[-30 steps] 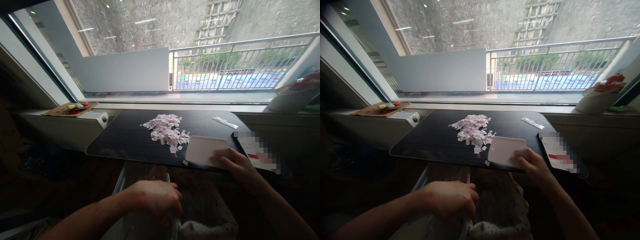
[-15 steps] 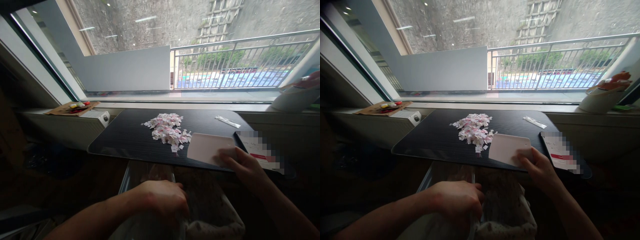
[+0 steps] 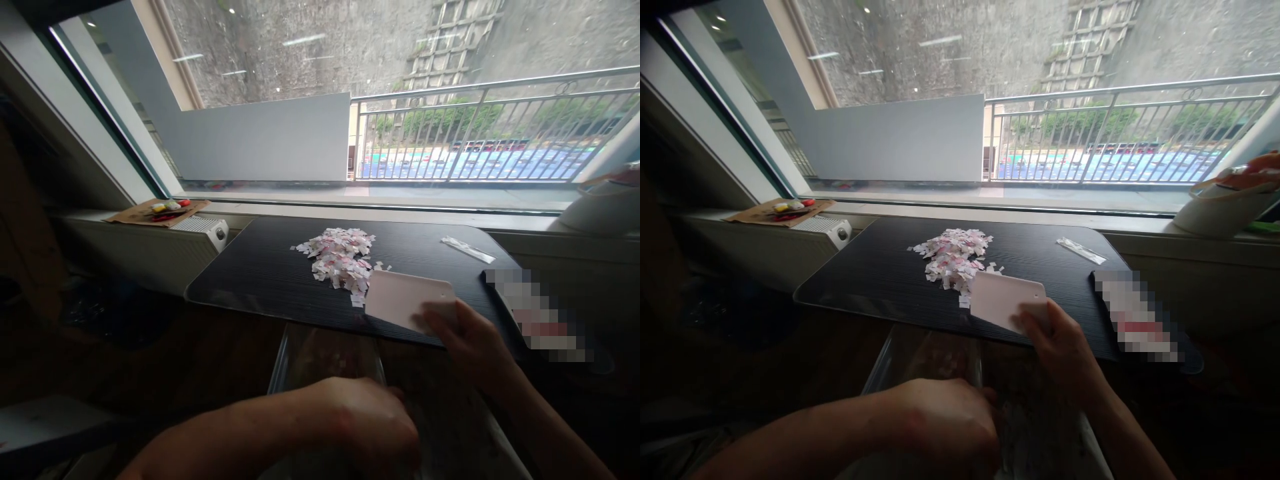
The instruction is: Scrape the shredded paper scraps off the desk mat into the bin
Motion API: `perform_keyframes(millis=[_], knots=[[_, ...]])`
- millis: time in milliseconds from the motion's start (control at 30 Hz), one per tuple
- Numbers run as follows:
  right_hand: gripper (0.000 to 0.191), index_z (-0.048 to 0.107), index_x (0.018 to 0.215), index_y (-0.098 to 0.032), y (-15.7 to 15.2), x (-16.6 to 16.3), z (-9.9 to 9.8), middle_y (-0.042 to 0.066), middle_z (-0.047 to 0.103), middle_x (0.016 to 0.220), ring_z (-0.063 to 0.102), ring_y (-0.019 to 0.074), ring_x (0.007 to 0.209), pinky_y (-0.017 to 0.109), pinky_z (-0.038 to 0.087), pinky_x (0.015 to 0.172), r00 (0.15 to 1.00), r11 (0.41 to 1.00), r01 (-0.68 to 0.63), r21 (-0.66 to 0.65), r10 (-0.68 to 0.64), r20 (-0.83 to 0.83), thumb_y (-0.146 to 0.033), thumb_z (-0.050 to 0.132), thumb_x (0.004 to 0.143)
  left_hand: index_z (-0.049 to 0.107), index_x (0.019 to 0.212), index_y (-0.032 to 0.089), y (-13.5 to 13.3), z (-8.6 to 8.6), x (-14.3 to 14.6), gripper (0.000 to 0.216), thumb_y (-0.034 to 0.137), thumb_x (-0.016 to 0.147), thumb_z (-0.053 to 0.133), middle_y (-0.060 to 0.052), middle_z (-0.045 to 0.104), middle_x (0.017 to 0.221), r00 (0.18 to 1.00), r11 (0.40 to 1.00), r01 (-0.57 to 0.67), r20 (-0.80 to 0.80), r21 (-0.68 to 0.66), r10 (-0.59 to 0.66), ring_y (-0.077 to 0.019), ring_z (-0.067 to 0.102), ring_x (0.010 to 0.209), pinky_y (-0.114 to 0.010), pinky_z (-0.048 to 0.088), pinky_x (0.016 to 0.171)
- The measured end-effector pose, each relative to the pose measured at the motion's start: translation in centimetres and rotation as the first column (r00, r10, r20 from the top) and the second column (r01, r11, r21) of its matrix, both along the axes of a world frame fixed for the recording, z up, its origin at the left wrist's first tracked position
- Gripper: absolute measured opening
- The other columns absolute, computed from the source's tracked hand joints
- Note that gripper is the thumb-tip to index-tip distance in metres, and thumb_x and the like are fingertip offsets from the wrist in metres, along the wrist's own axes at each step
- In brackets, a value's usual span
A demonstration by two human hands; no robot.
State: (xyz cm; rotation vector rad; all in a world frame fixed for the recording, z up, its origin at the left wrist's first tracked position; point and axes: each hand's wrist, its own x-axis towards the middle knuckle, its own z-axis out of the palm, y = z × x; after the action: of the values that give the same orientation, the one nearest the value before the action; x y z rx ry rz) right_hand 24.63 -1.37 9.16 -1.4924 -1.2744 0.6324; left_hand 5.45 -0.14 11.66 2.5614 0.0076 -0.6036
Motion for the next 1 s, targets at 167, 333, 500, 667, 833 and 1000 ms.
perform_keyframes(millis=[167, 333, 500, 667, 833, 1000], knots=[[0.026, 0.07, 0.082, -0.023, -0.1, -0.6, 0.2, 0.003, 0.077, 0.072, 0.071, 0.0228, 0.064, 0.031, 0.058, 0.057, 0.997, 0.997, -0.07, -0.043, 0.071, 0.003, -0.048, 0.074, 0.075, 0.06, 0.067, 0.019, -0.1, -0.4, 1.3, 0.007, 0.018, 0.07, 0.066, 0.0, 0.06, 0.064, 0.999, 0.994, 0.037, 0.027, -0.106, -0.034, -0.0181, 0.054, 0.063, -0.031, 0.041, 0.055], [0.026, 0.07, 0.082, -0.023, 0.8, -0.9, 0.3, 0.004, 0.078, 0.074, 0.072, 0.0235, 0.068, 0.032, 0.059, 0.062, 0.997, 0.998, -0.054, -0.026, 0.053, -0.058, -0.047, 0.075, 0.072, 0.058, 0.067, 0.02, 0.0, -0.1, 1.3, 0.009, 0.021, 0.072, 0.066, 0.0, 0.059, 0.064, 1.0, 0.994, 0.008, -0.012, -0.109, -0.009, -0.0198, 0.055, 0.065, -0.031, 0.041, 0.054], [0.025, 0.071, 0.084, -0.022, 0.6, -1.1, 0.0, 0.003, 0.077, 0.074, 0.069, 0.021, 0.066, 0.03, 0.057, 0.058, 0.983, 0.981, -0.182, -0.063, 0.18, -0.037, -0.045, 0.073, 0.077, 0.056, 0.066, 0.02, 0.0, 0.1, 1.1, 0.012, 0.019, 0.073, 0.065, 0.0, 0.057, 0.064, 0.999, 0.992, 0.002, -0.036, -0.128, -0.007, -0.018, 0.053, 0.062, -0.031, 0.041, 0.055], [0.026, 0.072, 0.09, -0.022, -0.1, 0.2, -0.7, 0.002, 0.077, 0.077, 0.069, 0.02, 0.067, 0.028, 0.056, 0.058, 0.989, 0.987, -0.145, -0.072, 0.142, -0.04, -0.048, 0.071, 0.083, 0.056, 0.068, 0.02, -0.1, -0.3, 1.1, 0.012, 0.019, 0.074, 0.066, 0.001, 0.058, 0.066, 1.0, 0.994, 0.016, -0.012, -0.106, -0.017, -0.0178, 0.053, 0.064, -0.032, 0.043, 0.06], [0.028, 0.072, 0.091, -0.022, -0.2, 0.6, -1.1, 0.003, 0.077, 0.077, 0.07, 0.0211, 0.067, 0.029, 0.057, 0.057, 0.989, 0.988, -0.141, -0.069, 0.138, -0.045, -0.049, 0.071, 0.083, 0.055, 0.066, 0.021, 0.1, -1.0, 1.2, 0.011, 0.024, 0.073, 0.063, 0.0, 0.059, 0.065, 1.0, 0.991, 0.01, -0.007, -0.136, -0.011, -0.0192, 0.054, 0.064, -0.033, 0.043, 0.06], [0.025, 0.07, 0.085, -0.022, -0.1, -1.4, 0.0, 0.003, 0.077, 0.074, 0.07, 0.0211, 0.066, 0.029, 0.058, 0.058, 0.982, 0.981, -0.185, -0.05, 0.184, -0.037, -0.047, 0.073, 0.08, 0.058, 0.066, 0.021, 0.1, -1.4, 1.1, 0.011, 0.027, 0.073, 0.063, -0.001, 0.061, 0.066, 1.0, 0.991, 0.017, 0.023, -0.135, -0.014, -0.0203, 0.058, 0.066, -0.032, 0.043, 0.058]])
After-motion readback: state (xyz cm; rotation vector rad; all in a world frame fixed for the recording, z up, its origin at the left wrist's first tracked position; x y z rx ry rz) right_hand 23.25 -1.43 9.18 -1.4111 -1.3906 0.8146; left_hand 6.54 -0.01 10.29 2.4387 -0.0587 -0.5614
